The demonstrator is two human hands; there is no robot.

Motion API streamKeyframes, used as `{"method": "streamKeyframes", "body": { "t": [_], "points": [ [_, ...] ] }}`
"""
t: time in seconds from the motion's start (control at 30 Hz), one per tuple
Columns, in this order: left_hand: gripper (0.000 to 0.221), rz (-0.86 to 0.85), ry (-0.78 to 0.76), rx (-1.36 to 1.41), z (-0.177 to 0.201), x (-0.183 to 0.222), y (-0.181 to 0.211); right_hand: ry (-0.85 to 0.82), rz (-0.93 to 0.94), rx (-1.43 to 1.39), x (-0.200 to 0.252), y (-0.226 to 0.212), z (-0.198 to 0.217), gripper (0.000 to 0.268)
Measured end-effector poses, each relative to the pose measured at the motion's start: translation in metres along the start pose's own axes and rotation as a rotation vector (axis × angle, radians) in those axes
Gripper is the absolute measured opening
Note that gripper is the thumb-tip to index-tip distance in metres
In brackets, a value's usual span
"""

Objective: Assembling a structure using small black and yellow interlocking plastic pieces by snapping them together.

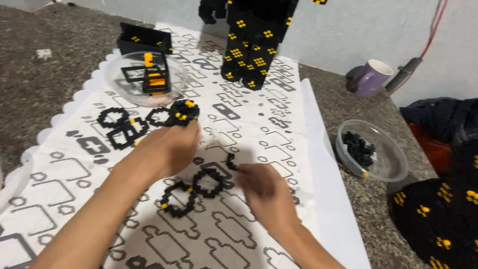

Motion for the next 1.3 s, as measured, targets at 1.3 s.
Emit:
{"method": "streamKeyframes", "body": {
  "t": [1.3],
  "points": [
    [0.048, -0.599, -0.025, 0.271, -0.039, -0.05, -0.021, 0.006, -0.007, 0.258, -0.012, 0.01, 0.014, 0.012]
  ]
}}
Point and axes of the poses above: each hand's wrist, its own x-axis away from the middle knuckle, its own z-axis out of the back of the hand, y = z × x, the point moved 3 cm from there along -x, towards the middle knuckle, and after that the axes turned 3 degrees about -z, right-handed, at the moved point
